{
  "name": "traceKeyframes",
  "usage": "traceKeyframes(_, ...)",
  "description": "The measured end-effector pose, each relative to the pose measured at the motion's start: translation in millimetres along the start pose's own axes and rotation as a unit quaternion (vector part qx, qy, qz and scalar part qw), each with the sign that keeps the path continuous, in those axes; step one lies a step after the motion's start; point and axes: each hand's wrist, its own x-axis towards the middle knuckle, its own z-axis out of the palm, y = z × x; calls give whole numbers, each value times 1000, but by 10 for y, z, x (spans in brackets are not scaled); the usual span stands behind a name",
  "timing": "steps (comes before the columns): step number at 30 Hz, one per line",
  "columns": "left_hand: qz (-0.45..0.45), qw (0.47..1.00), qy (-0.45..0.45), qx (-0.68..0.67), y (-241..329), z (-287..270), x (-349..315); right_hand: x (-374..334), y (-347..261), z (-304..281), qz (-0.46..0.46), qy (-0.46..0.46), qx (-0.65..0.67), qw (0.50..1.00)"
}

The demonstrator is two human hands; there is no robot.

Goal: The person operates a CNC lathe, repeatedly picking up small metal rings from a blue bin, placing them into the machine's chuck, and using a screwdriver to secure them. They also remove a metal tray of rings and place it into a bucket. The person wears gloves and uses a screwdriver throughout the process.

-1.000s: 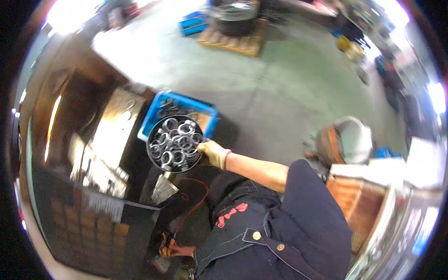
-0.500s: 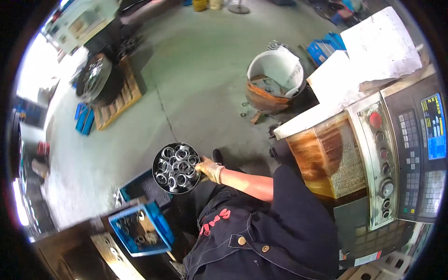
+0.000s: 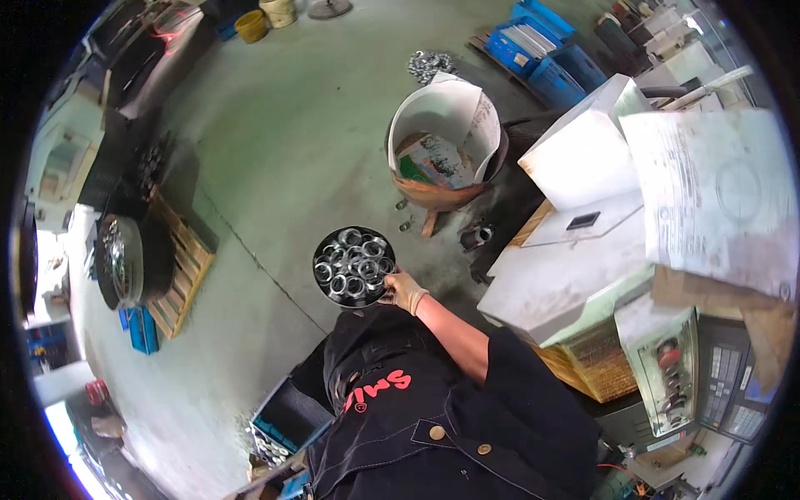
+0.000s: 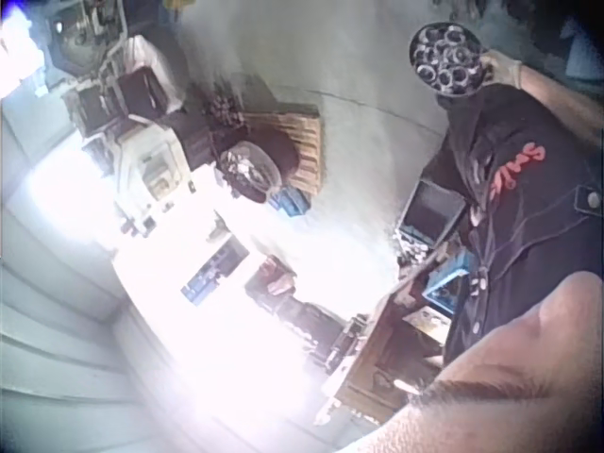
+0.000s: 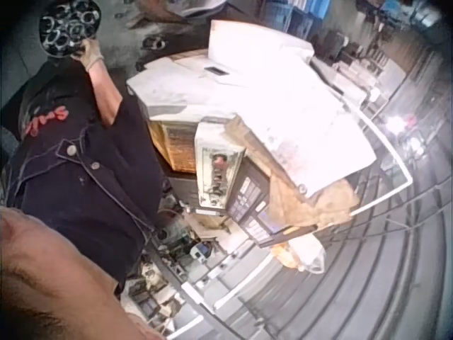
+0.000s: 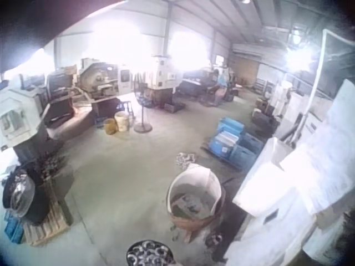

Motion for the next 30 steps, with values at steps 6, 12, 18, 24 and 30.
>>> traceKeyframes(6, -3, 998, -55, 20, 960, -322, 1154, 561, -454, -521, -80, 17, 85, 993)
traceKeyframes(12, 105, 985, -71, 114, 2999, -470, 1569, 1192, -1106, -1084, -117, 198, 251, 940)
traceKeyframes(18, 62, 997, 4, 39, 4909, -604, 1634, 1536, -1743, -1745, -136, 360, 228, 894)
traceKeyframes(24, 49, 996, 35, 61, 5507, -245, 1574, 1835, -2162, -2553, -56, 467, 82, 878)
traceKeyframes(30, 73, 978, 30, 194, 5936, 616, 1492, 2243, -2747, -2716, 104, 593, 19, 798)
